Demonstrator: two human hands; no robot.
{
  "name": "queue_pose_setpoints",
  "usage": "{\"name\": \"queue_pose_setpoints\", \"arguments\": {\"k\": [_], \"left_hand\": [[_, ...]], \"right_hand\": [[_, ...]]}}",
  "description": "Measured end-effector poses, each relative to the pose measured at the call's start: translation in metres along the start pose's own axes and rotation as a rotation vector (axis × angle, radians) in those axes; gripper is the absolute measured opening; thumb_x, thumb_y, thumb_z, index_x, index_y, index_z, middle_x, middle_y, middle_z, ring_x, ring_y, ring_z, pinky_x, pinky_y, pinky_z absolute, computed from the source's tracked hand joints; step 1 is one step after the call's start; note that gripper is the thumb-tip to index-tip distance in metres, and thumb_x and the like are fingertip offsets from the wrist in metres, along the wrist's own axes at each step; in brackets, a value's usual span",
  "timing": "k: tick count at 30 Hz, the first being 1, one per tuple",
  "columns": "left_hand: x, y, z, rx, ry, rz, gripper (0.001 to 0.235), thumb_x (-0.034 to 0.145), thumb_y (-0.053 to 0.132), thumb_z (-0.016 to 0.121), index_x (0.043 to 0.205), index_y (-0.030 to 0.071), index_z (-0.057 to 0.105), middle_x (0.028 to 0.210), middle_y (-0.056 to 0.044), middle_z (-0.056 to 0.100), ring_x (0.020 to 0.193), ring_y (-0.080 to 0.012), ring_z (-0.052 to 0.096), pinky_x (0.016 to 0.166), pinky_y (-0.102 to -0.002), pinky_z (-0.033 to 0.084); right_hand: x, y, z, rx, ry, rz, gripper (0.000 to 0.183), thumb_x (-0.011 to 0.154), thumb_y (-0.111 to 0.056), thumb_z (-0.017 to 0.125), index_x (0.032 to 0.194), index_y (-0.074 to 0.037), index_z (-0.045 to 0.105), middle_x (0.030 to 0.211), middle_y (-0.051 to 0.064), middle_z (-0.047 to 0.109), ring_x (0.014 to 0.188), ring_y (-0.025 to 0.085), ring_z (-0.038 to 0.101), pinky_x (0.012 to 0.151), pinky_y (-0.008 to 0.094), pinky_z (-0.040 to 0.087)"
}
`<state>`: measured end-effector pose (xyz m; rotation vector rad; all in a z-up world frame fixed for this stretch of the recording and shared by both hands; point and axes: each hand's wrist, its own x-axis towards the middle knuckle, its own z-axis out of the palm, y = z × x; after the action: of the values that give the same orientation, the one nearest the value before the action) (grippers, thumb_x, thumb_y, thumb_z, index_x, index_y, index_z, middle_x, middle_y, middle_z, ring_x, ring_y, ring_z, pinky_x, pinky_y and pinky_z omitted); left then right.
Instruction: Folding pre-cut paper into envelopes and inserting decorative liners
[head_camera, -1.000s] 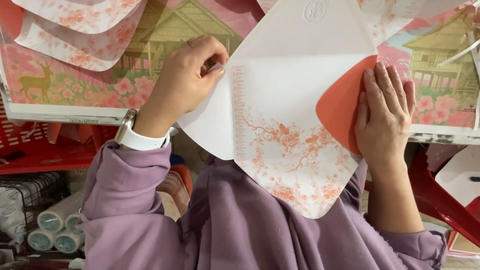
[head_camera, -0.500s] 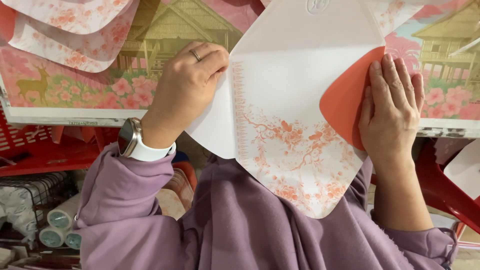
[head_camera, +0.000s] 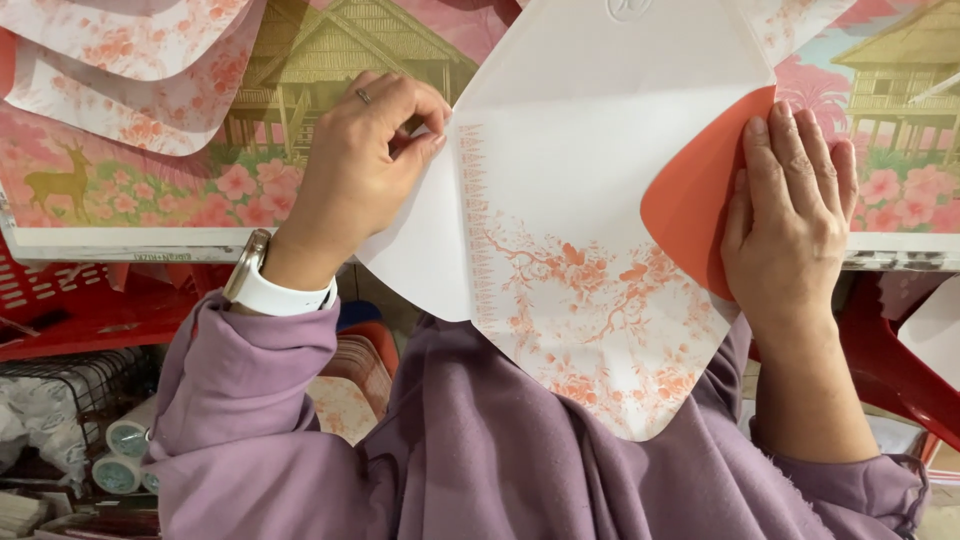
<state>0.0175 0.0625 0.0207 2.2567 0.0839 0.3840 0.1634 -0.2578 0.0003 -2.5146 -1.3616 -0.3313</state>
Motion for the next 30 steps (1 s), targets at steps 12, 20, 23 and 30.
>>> {"name": "queue_pose_setpoints", "arguments": {"k": [12,20,23,30], "left_hand": [[-0.020,0.003,-0.010,0.621,-0.112,0.291,0.017,0.091,0.004,0.064,0.107,0.011,0.062,0.110,-0.002,0.062,0.100,-0.0231,0.053,0.084,-0.033,0.046],[-0.046,0.034,-0.011,-0.301,-0.023,-0.049,0.038,0.104,0.010,0.045,0.140,0.004,0.037,0.144,-0.018,0.044,0.138,-0.0325,0.046,0.122,-0.044,0.036],[-0.049,0.014,0.017,0.106,-0.168,0.017,0.049,0.108,0.028,0.033,0.152,0.009,0.018,0.159,-0.011,0.016,0.150,-0.0334,0.016,0.126,-0.048,0.019],[-0.045,0.036,0.048,0.808,-0.189,-0.120,0.066,0.108,0.040,0.048,0.150,0.003,0.013,0.157,-0.016,0.014,0.148,-0.0322,0.016,0.122,-0.052,0.017]], "right_hand": [[0.003,-0.001,-0.002,-0.041,0.032,-0.030,0.032,0.104,0.009,0.057,0.136,0.013,0.063,0.138,0.028,0.058,0.129,0.044,0.052,0.111,0.053,0.034],[0.003,-0.005,0.001,-0.072,0.047,-0.001,0.032,0.104,0.005,0.056,0.134,0.010,0.063,0.138,0.025,0.058,0.130,0.041,0.050,0.110,0.050,0.035],[0.002,-0.002,0.000,-0.087,0.084,-0.038,0.030,0.103,0.005,0.059,0.132,0.008,0.065,0.136,0.024,0.061,0.128,0.041,0.054,0.110,0.049,0.038],[0.002,-0.006,-0.002,-0.026,0.017,0.007,0.033,0.103,0.005,0.052,0.134,0.010,0.061,0.139,0.026,0.057,0.131,0.042,0.049,0.110,0.052,0.033]]}}
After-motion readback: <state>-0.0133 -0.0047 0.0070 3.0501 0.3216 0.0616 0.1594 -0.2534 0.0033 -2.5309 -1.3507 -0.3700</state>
